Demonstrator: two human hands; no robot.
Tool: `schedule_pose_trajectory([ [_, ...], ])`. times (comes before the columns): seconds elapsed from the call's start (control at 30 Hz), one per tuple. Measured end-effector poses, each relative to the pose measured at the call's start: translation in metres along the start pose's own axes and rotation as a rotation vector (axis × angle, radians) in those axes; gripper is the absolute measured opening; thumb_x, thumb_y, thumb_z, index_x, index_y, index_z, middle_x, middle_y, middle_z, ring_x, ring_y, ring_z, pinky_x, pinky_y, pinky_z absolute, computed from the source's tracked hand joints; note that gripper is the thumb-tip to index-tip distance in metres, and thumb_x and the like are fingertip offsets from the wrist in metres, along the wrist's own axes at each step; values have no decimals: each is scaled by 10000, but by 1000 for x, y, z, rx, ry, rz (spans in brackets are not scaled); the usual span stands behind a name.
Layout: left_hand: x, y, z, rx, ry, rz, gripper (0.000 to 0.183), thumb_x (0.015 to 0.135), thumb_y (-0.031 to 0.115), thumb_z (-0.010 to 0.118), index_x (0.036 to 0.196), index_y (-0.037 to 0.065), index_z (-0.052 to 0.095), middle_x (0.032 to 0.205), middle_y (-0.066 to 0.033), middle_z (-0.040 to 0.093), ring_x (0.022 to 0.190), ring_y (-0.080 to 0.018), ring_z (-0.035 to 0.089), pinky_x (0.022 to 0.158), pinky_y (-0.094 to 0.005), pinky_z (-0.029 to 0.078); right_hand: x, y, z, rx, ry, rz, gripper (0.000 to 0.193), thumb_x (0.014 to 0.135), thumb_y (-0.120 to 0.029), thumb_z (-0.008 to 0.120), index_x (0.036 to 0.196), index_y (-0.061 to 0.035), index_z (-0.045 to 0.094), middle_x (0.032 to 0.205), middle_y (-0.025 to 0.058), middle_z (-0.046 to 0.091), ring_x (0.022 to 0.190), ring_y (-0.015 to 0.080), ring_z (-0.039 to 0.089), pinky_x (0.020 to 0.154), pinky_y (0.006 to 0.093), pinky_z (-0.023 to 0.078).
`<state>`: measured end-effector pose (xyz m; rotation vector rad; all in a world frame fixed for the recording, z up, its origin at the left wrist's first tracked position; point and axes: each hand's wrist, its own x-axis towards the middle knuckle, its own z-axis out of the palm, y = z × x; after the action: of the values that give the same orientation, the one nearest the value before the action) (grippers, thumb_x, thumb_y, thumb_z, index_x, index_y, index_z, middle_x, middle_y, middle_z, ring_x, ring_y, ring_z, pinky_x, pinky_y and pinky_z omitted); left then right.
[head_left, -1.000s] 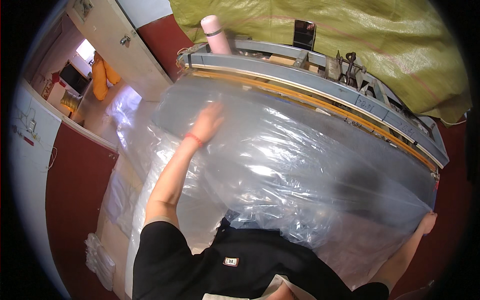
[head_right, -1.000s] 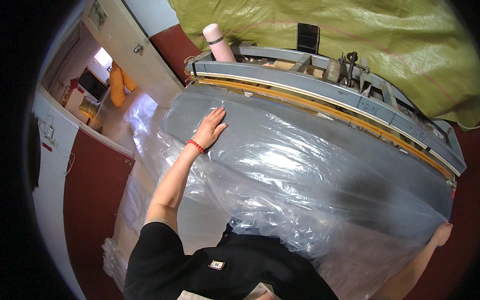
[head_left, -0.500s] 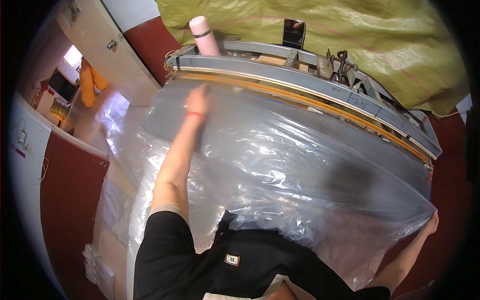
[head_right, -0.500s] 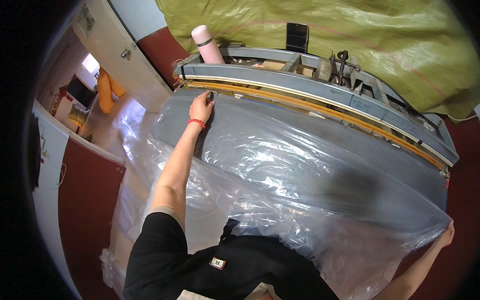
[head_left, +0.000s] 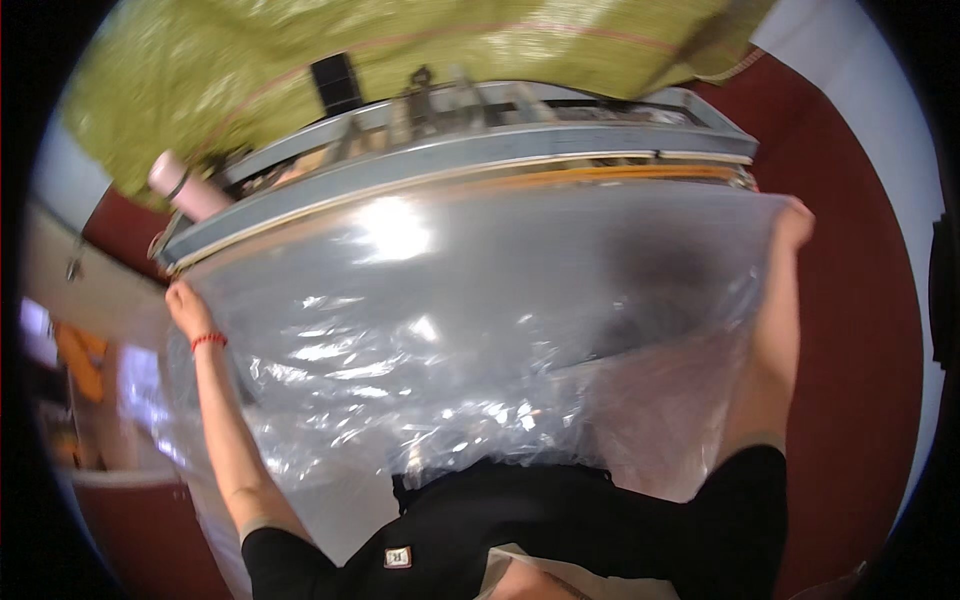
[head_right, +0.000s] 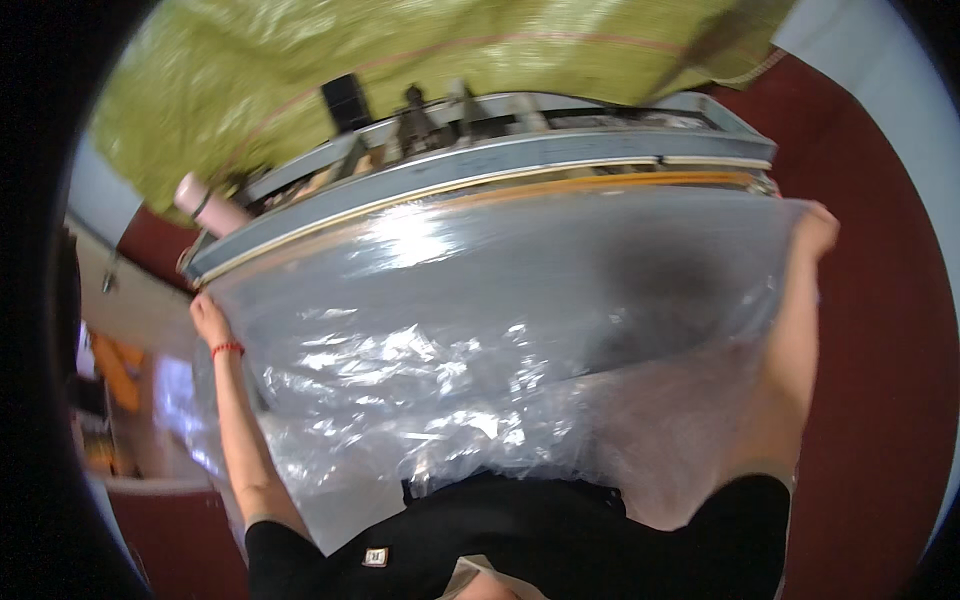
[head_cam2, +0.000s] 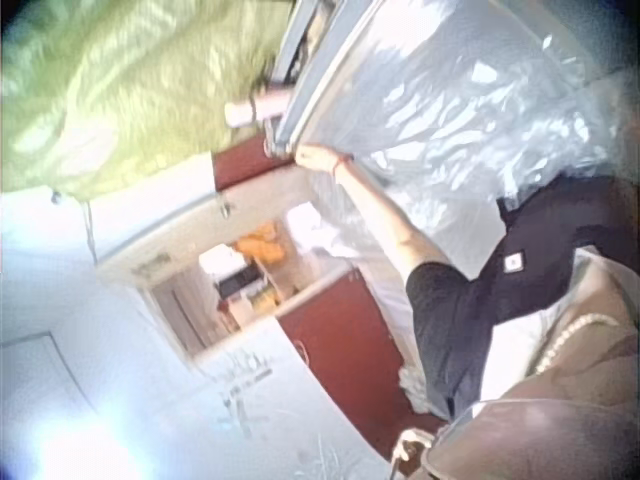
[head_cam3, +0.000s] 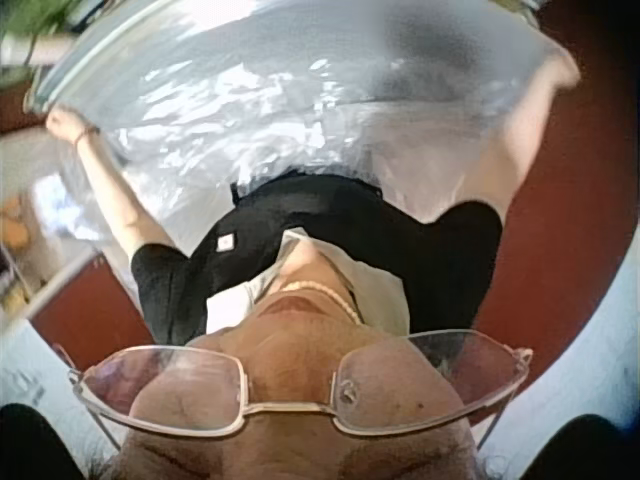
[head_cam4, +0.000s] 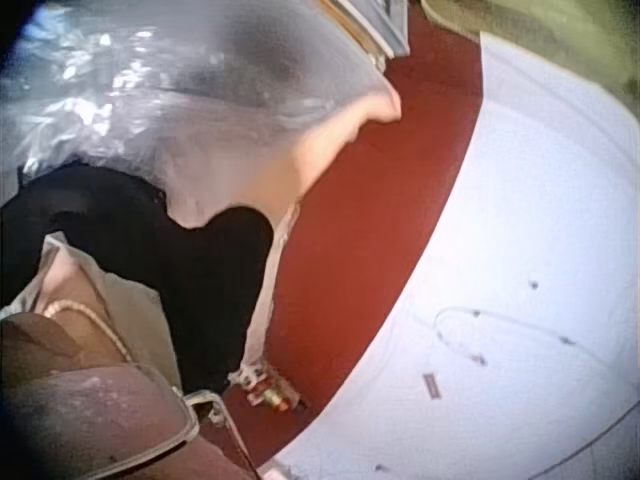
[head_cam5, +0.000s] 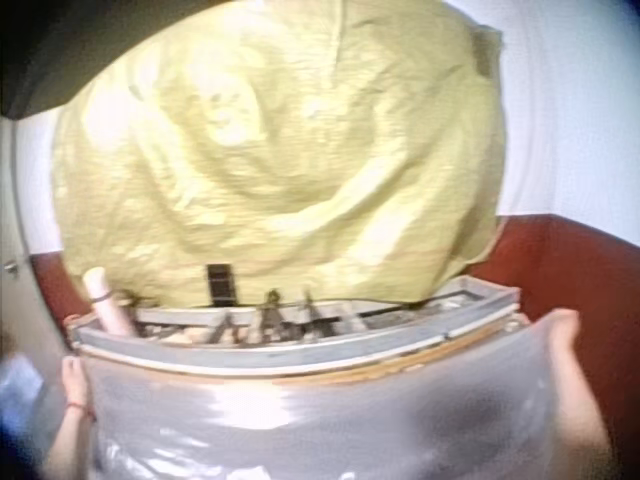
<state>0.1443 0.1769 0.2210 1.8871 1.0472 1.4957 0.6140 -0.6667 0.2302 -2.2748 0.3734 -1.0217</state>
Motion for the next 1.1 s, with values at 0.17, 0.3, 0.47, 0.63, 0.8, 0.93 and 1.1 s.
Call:
schedule_pose_trajectory([
  [0.17,20,-106,15,192,-89,29,240,820,230,500,744,3,517,644,17,455,603,-101,404,567,-252,372,-38,15,73,299,-40,-115,155,809,-163,538,796,-8,536,835,141,605,873,266,569,766,348,428],
  [0.3,54,-133,23,-34,-99,-99,202,823,222,548,752,33,541,669,37,471,610,-66,402,563,-207,352,-24,6,99,450,-207,63,165,802,-154,571,774,3,530,745,90,584,720,171,563,712,291,430],
  [0.47,46,-124,60,-164,-104,-123,176,817,211,584,745,61,528,636,64,431,575,-41,366,525,-185,314,-12,16,107,337,-47,-69,217,747,-195,638,757,-7,531,710,76,581,686,152,552,699,277,433],
  [0.63,54,-137,42,-52,-88,-132,169,814,197,582,729,69,512,631,48,447,543,-46,391,484,-175,319,-11,13,108,298,-29,125,162,757,-138,613,783,-17,509,787,82,597,584,161,550,568,293,457],
  [0.8,74,-150,26,-295,-90,-270,95,833,128,509,778,52,526,701,-9,534,585,-86,498,509,-203,424,-10,-2,92,670,-121,242,96,816,-45,504,886,-11,449,990,110,555,528,109,511,413,237,411],
  [0.93,50,-119,40,-300,-52,-331,202,856,210,463,805,43,565,711,-19,540,562,-103,501,481,-237,416,-13,-2,91,656,-126,218,104,823,-59,503,903,-12,456,1002,122,550,522,104,509,407,236,408],
  [1.1,67,-89,-25,660,-539,-101,477,888,447,364,795,36,587,576,-31,558,475,-104,469,427,-243,358,-6,17,78,336,-123,-280,219,809,-187,578,909,6,559,817,75,603,665,139,560,618,253,452],
])
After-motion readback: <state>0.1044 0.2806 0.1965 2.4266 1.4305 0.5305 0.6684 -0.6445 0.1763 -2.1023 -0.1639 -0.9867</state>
